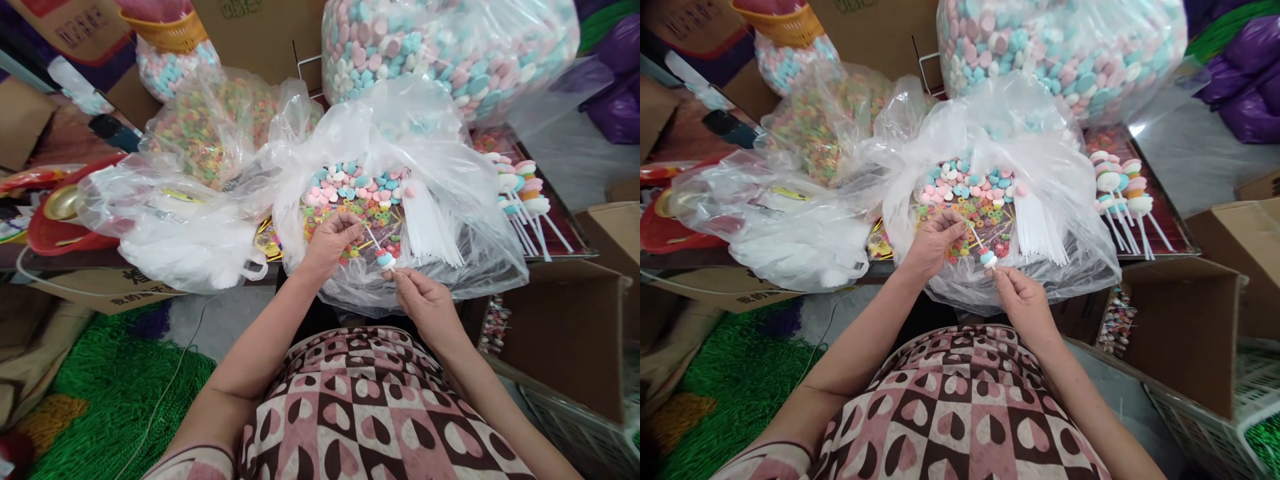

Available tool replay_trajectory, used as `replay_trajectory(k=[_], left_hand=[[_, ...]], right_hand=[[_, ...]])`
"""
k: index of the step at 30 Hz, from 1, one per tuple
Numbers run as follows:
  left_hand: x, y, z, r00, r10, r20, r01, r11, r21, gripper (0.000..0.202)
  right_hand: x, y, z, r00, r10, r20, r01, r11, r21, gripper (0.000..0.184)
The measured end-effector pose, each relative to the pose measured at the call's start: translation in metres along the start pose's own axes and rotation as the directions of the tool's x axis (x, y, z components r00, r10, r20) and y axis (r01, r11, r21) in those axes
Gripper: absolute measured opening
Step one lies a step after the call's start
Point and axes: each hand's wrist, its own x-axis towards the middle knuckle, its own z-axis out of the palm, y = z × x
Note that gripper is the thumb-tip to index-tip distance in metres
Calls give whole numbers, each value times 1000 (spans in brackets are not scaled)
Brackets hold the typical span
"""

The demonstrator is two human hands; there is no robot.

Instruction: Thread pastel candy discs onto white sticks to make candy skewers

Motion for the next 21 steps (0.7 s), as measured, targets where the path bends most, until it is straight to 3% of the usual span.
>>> replay_trajectory(k=[4,10,13,15,17,19,21], left_hand=[[1,-4,4,998,18,-55,-17,1000,16,26],[-6,-11,10,998,60,-25,-57,991,122,27],[-17,-16,17,998,48,49,-56,983,174,26],[-23,-14,21,986,75,152,-115,954,277,21],[-22,-6,20,967,106,231,-194,896,400,20],[-10,8,13,960,162,230,-265,793,548,22],[11,23,-1,947,272,170,-300,565,769,24]], right_hand=[[-2,-1,0,1000,-16,-16,15,998,-62,36],[-2,0,4,999,-7,-32,4,997,-83,35],[1,0,6,999,-7,-39,5,999,-43,36],[4,1,6,999,4,-48,-4,1000,1,37],[6,2,5,998,27,-60,-24,998,57,37],[8,2,4,996,61,-68,-53,992,115,38],[8,1,3,993,80,-83,-66,985,157,39]])
